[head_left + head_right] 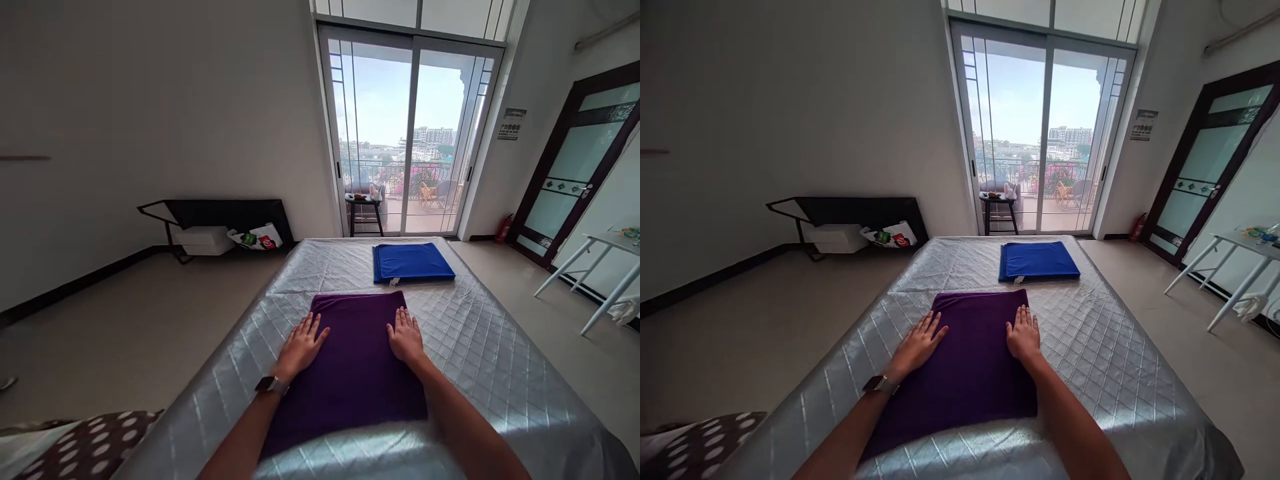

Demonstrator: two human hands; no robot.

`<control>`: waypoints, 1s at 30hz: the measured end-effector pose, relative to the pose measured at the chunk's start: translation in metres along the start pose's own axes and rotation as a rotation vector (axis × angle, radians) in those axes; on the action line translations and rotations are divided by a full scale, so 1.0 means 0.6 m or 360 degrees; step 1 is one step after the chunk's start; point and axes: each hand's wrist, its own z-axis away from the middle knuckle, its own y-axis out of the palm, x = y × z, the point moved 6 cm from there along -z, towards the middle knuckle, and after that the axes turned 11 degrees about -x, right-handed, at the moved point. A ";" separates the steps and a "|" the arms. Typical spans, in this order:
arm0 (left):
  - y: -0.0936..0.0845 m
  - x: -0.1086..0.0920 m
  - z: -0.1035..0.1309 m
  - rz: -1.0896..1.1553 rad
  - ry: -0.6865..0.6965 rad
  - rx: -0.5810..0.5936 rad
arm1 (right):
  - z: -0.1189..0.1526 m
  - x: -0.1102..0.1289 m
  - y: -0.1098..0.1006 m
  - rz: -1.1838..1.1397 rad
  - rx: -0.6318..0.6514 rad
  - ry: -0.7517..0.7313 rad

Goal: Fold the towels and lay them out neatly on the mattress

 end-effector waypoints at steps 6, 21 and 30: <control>-0.004 0.019 0.014 0.0031 -0.0230 0.0019 | -0.012 -0.005 0.002 0.0131 0.0063 0.0010; -0.028 0.003 0.014 0.0009 -0.0230 -0.0079 | -0.126 -0.030 0.039 0.0066 -0.0057 -0.0045; -0.102 0.015 -0.057 0.0148 -0.0284 -0.0073 | -0.119 -0.019 0.028 0.0006 -0.0050 -0.0052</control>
